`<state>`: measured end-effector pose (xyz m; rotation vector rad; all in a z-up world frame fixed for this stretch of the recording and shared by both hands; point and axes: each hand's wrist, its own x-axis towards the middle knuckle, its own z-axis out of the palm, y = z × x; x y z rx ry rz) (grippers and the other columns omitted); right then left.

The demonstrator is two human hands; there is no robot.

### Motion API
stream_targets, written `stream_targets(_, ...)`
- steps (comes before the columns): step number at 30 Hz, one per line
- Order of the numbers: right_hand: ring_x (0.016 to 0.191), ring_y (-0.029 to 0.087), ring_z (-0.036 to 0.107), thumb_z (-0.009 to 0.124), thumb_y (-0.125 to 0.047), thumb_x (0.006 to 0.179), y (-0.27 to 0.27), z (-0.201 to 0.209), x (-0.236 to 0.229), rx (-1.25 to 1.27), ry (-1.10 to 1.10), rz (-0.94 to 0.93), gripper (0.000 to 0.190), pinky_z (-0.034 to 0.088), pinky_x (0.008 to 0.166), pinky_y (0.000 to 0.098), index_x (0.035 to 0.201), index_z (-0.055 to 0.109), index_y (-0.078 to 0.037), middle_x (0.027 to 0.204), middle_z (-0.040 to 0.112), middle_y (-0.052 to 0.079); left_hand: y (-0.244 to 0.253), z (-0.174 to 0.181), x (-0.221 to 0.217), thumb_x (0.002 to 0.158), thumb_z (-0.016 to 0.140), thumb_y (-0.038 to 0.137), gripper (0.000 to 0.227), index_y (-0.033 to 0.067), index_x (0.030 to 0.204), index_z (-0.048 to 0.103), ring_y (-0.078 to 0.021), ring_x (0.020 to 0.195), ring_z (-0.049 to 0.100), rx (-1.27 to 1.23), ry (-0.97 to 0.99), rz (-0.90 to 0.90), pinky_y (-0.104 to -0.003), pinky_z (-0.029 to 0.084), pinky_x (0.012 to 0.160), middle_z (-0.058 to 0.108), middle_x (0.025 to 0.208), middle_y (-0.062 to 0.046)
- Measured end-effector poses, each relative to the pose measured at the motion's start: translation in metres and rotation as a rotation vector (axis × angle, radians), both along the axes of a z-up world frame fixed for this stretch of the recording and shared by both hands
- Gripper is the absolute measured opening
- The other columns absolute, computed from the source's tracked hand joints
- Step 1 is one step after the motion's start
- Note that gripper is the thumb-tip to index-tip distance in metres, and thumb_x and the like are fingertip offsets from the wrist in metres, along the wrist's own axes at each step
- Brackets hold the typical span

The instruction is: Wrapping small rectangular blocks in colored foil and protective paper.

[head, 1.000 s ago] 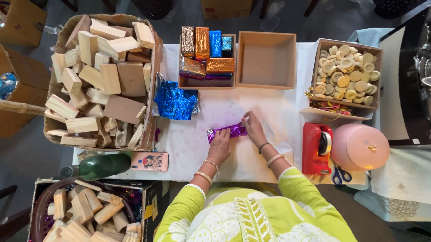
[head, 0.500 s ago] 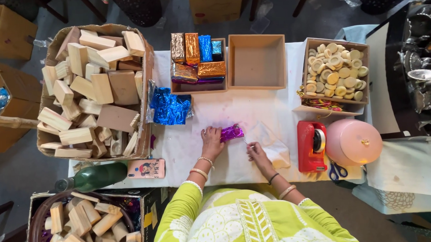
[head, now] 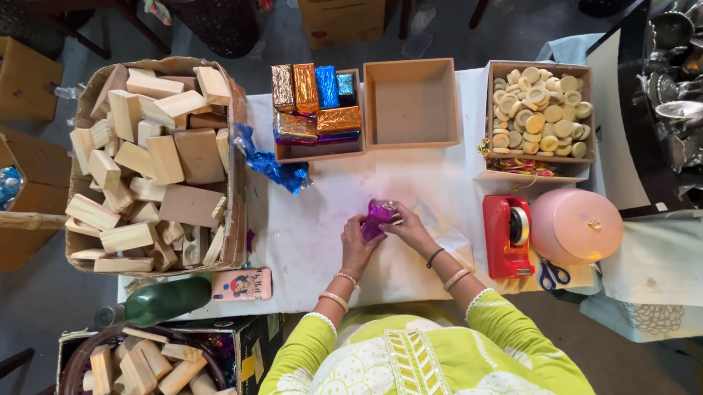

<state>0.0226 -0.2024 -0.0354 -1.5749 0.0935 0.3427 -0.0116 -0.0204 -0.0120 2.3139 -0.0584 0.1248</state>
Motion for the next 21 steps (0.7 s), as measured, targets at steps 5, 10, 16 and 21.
stream_targets(5,0.096,0.015,0.068,0.080,0.001,0.080,-0.011,0.030,0.012,-0.145,-0.147,0.160,0.053,0.060,0.079,0.0286,0.129,0.061,-0.007,0.114,0.068,0.004,0.006,0.039,0.013,0.074,0.089,0.026,0.073,0.0092,0.135,0.053,-0.0252,0.106,0.061,-0.337,0.131,-0.037,-0.036,0.055,0.077,0.061,0.121,-0.009)
stream_targets(10,0.100,0.018,0.068,0.079,0.003,0.079,-0.004,0.045,0.010,-0.198,-0.217,0.224,0.050,0.062,0.081,0.0300,0.126,0.064,-0.007,0.118,0.064,0.005,0.008,0.018,0.028,0.075,0.086,0.016,0.054,0.0105,0.125,0.066,-0.0207,0.098,0.064,-0.389,0.072,-0.093,-0.032,0.058,0.075,0.066,0.114,-0.006)
stream_targets(16,0.108,0.018,0.067,0.077,0.004,0.081,0.001,0.074,-0.003,-0.147,-0.175,0.142,0.047,0.062,0.087,0.0296,0.126,0.064,-0.006,0.122,0.056,0.007,0.001,0.018,0.033,0.074,0.086,0.010,0.032,0.0100,0.105,0.075,-0.0220,0.089,0.065,-0.340,0.060,-0.084,-0.034,0.055,0.079,0.070,0.099,-0.005)
stream_targets(21,0.100,0.015,0.069,0.078,0.001,0.083,0.001,0.061,-0.006,-0.192,-0.280,0.029,0.042,0.062,0.085,0.0290,0.122,0.065,-0.006,0.114,0.059,0.007,-0.004,0.016,0.038,0.075,0.085,0.012,0.024,0.0099,0.096,0.075,-0.0232,0.087,0.064,-0.288,0.020,-0.058,-0.036,0.054,0.079,0.070,0.093,-0.005)
